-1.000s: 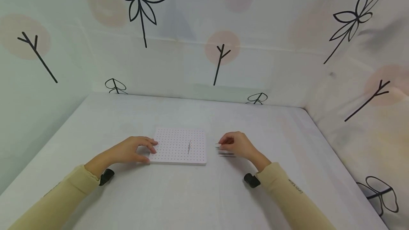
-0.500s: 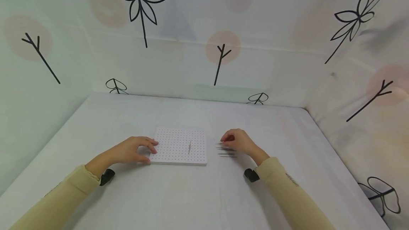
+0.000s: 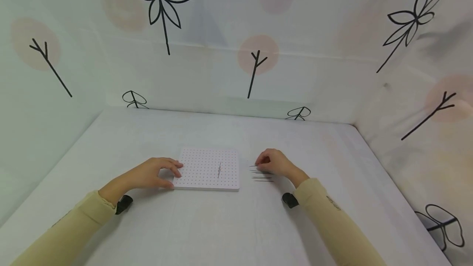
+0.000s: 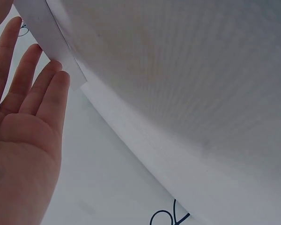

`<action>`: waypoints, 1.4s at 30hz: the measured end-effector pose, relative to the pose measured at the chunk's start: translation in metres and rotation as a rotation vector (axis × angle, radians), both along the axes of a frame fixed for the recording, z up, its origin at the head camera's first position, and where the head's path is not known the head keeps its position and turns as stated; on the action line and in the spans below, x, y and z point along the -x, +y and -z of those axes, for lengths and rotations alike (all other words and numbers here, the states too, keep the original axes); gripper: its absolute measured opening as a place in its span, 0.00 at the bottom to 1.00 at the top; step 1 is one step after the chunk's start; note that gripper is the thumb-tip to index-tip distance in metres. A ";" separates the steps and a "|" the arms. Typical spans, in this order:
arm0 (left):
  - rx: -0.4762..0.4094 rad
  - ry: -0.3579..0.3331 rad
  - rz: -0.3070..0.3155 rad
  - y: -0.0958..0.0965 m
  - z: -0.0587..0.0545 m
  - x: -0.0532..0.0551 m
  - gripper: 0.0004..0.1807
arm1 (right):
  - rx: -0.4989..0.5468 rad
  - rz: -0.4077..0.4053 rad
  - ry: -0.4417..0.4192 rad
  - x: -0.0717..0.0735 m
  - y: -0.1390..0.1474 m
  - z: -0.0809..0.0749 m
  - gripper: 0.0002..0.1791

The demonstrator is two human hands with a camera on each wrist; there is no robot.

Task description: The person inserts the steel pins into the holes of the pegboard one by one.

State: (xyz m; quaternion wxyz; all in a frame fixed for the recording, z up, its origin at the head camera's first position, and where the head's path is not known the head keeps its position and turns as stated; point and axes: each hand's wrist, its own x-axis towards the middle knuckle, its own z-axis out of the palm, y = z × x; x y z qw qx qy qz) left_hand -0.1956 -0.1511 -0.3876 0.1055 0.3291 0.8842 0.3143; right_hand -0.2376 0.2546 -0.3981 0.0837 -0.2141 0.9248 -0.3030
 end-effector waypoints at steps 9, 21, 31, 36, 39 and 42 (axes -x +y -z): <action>-0.002 0.015 0.009 -0.001 0.000 0.000 0.12 | -0.025 -0.010 -0.044 0.003 -0.003 0.003 0.02; 0.002 -0.009 0.002 0.002 0.000 0.000 0.12 | -0.059 -0.035 -0.079 0.003 -0.005 0.001 0.02; 0.010 0.012 0.006 0.000 0.001 0.002 0.12 | -0.028 -0.016 -0.034 -0.001 -0.007 -0.002 0.03; 0.006 0.004 0.002 0.000 0.000 0.001 0.12 | -0.001 0.017 0.005 -0.003 -0.012 -0.003 0.04; 0.008 -0.001 0.000 0.000 0.000 0.000 0.12 | 0.018 0.043 0.027 -0.005 -0.015 -0.005 0.04; 0.004 -0.003 -0.001 0.000 -0.001 -0.001 0.12 | 0.043 0.062 0.035 -0.006 -0.018 -0.006 0.05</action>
